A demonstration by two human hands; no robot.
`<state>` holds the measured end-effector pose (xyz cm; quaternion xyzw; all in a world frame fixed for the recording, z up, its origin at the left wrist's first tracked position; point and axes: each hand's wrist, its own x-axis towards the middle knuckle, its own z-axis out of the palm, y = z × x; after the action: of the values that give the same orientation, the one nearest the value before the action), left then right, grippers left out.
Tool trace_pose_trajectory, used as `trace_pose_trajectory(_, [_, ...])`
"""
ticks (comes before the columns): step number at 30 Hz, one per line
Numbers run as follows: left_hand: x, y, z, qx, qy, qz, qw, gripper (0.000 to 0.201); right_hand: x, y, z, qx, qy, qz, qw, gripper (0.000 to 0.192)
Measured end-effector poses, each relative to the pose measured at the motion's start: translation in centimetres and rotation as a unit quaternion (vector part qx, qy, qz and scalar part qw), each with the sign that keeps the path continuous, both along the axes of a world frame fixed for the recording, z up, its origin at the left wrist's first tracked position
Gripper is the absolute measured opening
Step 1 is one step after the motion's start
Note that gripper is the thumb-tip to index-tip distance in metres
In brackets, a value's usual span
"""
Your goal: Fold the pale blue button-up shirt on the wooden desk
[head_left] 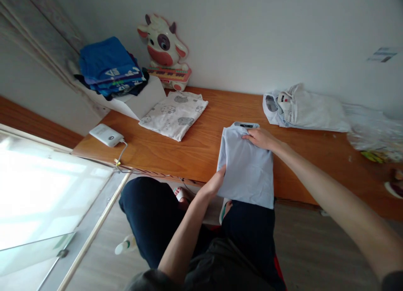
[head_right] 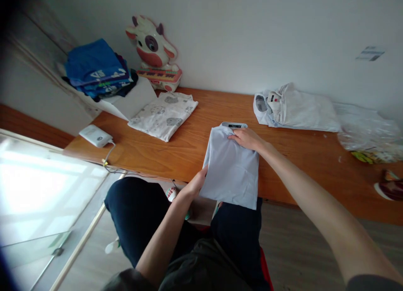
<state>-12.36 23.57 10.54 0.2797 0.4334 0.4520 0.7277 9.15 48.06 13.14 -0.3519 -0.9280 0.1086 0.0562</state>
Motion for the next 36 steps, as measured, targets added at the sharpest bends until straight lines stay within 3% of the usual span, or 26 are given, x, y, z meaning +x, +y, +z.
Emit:
trace_pose_trajectory(3, [-2.9, -1.9, 0.0, 0.055, 0.187, 0.0, 0.981, 0.067, 0.1, -0.4, -0.5, 0.004, 0.002, -0.012, 1.0, 0.041])
trace_pose_trajectory(6, [-4.9, -2.5, -0.4, 0.108, 0.304, -0.058, 0.945, 0.058, -0.1, 0.2, -0.8, 0.002, 0.022, -0.028, 0.999, 0.04])
trace_pose_trajectory(11, [-5.3, -0.9, -0.8, 0.166, 0.344, -0.125, 0.916, 0.046, -1.2, 1.7, -1.9, 0.004, 0.007, -0.067, 0.998, 0.04])
trace_pose_trajectory(16, [-6.9, 3.2, 0.5, 0.12, 0.31, -0.198, 0.922, 0.04, -1.2, 0.7, -2.7, 0.037, 0.093, -0.12, 0.988, 0.041])
trace_pose_trajectory(20, [-6.9, 9.8, 1.3, 0.126, 0.327, -0.154, 0.924, 0.038, 0.9, -0.6, -2.5, 0.09, 0.198, -0.18, 0.959, 0.056])
trace_pose_trajectory(24, [-5.4, 17.0, 0.7, 0.127, 0.353, -0.08, 0.924, 0.03, 4.6, -1.5, -3.3, 0.146, 0.237, -0.293, 0.915, 0.055])
trace_pose_trajectory(27, [-4.3, 20.6, -0.5, 0.143, 0.388, -0.034, 0.91, 0.024, 7.3, -2.4, -4.8, 0.082, 0.256, -0.37, 0.889, 0.059])
trace_pose_trajectory(31, [-3.6, 22.4, -2.0, 0.178, 0.415, 0.005, 0.892, 0.032, 8.8, -3.0, -6.3, -0.048, 0.274, -0.391, 0.877, 0.058])
trace_pose_trajectory(36, [-3.6, 22.1, -3.3, 0.234, 0.437, 0.057, 0.867, 0.032, 8.0, -2.1, -6.7, -0.115, 0.339, -0.365, 0.859, 0.06])
